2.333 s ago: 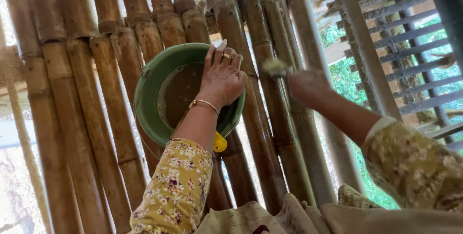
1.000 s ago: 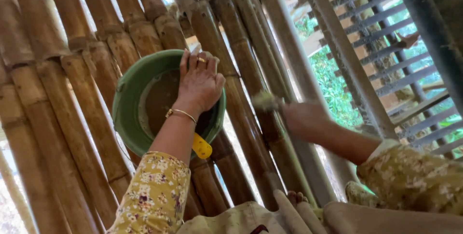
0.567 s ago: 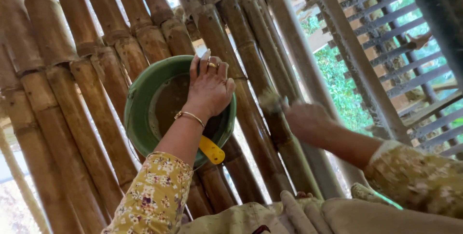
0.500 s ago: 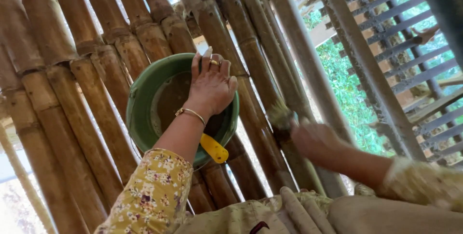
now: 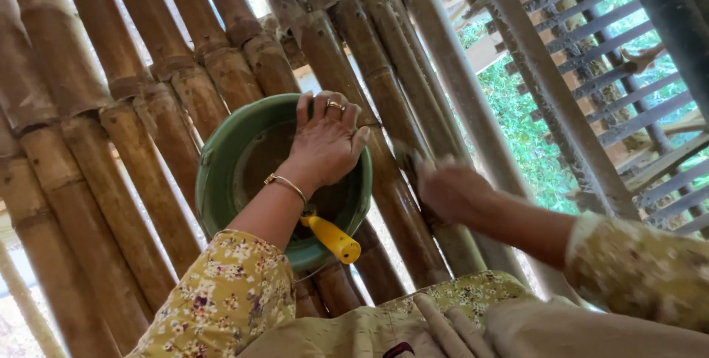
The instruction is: The person scrubs a bamboo wall with a brush and a bucket of water, then uses a knife to scrape the bamboo surface. The person holds the bucket with one hand while scrubbing and scraping with the other.
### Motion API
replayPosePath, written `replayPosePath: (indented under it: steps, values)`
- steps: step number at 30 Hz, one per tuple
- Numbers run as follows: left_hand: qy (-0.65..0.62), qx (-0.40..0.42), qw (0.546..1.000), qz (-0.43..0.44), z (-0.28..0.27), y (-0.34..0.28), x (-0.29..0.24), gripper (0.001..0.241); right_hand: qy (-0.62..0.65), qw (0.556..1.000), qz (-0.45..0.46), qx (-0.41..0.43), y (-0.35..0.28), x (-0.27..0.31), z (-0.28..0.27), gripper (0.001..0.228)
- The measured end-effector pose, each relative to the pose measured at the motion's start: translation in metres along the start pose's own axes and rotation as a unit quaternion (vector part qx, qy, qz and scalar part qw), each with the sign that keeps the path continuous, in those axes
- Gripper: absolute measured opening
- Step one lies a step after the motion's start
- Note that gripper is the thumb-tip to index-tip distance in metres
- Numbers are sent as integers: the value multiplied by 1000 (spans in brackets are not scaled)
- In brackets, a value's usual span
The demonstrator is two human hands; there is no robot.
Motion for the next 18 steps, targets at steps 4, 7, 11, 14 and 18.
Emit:
replayPosePath:
  steps: [4,7,11,14,18]
  values:
    - [-2,46,999,29,-15,1,12,48,-317,933,-160,-54,-27,-27,40,11]
    - [-104,58,991,56,-28,-1,18,57,-218,966,61,121,-82,-6,-43,15]
    - [-283,80,956,-18,-45,2,38,84,-255,964,21,-72,-114,40,-106,44]
    - [-270,74,959,-42,-47,-4,49,85,-279,950,-53,-132,-89,77,-97,49]
    - [-221,23,975,-11,-26,-1,62,79,-351,855,-212,-319,-20,98,-46,34]
Point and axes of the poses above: each hand's wrist, its own y-axis towards the middle knuckle, its own z-axis out of the palm, x = y × z, the point moved 2 cm from there along y, towards the middle knuckle, and after that the axes turned 4 degrees about x, right-handed, at the moved point
